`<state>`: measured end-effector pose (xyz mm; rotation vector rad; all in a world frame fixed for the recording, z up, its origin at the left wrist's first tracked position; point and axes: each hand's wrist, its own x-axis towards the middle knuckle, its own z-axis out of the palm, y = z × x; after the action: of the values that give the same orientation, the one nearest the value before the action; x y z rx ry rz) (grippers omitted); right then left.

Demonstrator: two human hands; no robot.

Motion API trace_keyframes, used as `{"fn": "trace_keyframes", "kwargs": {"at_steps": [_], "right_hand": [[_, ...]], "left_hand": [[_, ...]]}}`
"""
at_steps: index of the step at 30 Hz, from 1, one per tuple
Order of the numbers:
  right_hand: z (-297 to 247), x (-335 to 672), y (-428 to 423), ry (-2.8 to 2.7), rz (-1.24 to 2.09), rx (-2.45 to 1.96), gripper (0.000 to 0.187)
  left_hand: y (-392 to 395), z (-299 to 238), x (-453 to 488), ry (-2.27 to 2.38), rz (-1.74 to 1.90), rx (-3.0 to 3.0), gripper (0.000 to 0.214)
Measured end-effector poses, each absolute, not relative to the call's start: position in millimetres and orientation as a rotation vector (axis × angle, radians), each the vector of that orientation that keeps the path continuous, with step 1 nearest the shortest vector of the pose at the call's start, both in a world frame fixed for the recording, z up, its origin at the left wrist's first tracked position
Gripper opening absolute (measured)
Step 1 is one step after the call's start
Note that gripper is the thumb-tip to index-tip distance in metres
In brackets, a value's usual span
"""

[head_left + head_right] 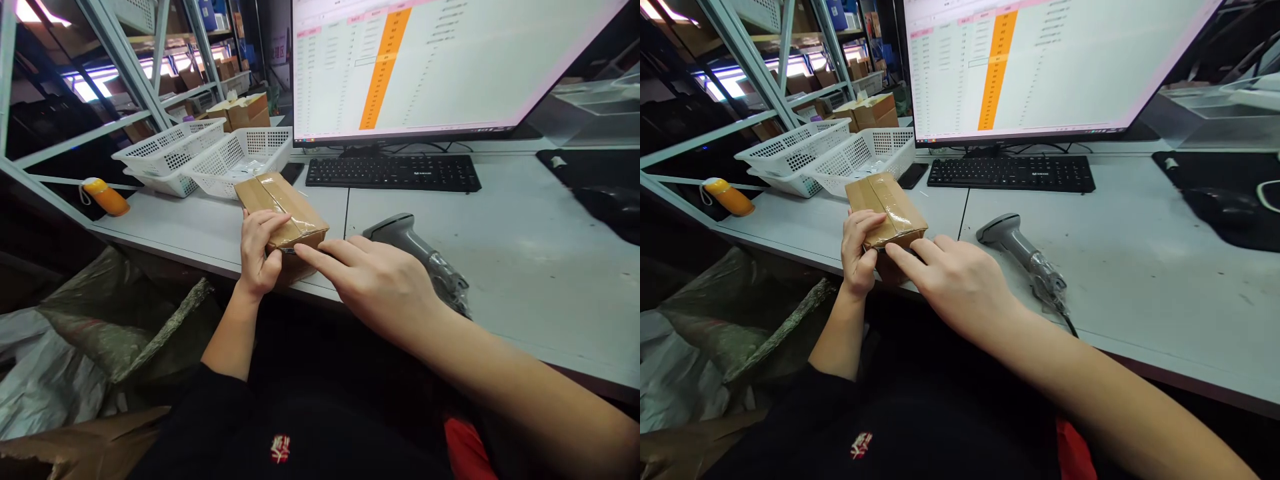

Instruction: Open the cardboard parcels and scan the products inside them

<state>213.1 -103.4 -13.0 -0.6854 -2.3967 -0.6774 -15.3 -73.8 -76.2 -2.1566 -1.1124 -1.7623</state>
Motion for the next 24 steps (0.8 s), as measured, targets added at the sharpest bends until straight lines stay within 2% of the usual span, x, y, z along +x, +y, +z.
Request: {"fn": "trace_keyframes", "kwargs": {"at_steps": [12,19,24], "right_hand": [[-12,205,-109,-2.387,-0.73,-0.756,0.044],[-9,224,-101,-2.398,-0.728,-0.811,0.046],[-10,238,-99,-2.405,-0.704,-0.933,0.048]], "left_hand": [[-72,-78,-15,-1.161,-1.726,-2.093,0.051],[-65,-79,-14,-0.971,-1.774,-2.106,0.036],[-63,-78,-13,-0.956,-1.795,-2.085,0.033]]}}
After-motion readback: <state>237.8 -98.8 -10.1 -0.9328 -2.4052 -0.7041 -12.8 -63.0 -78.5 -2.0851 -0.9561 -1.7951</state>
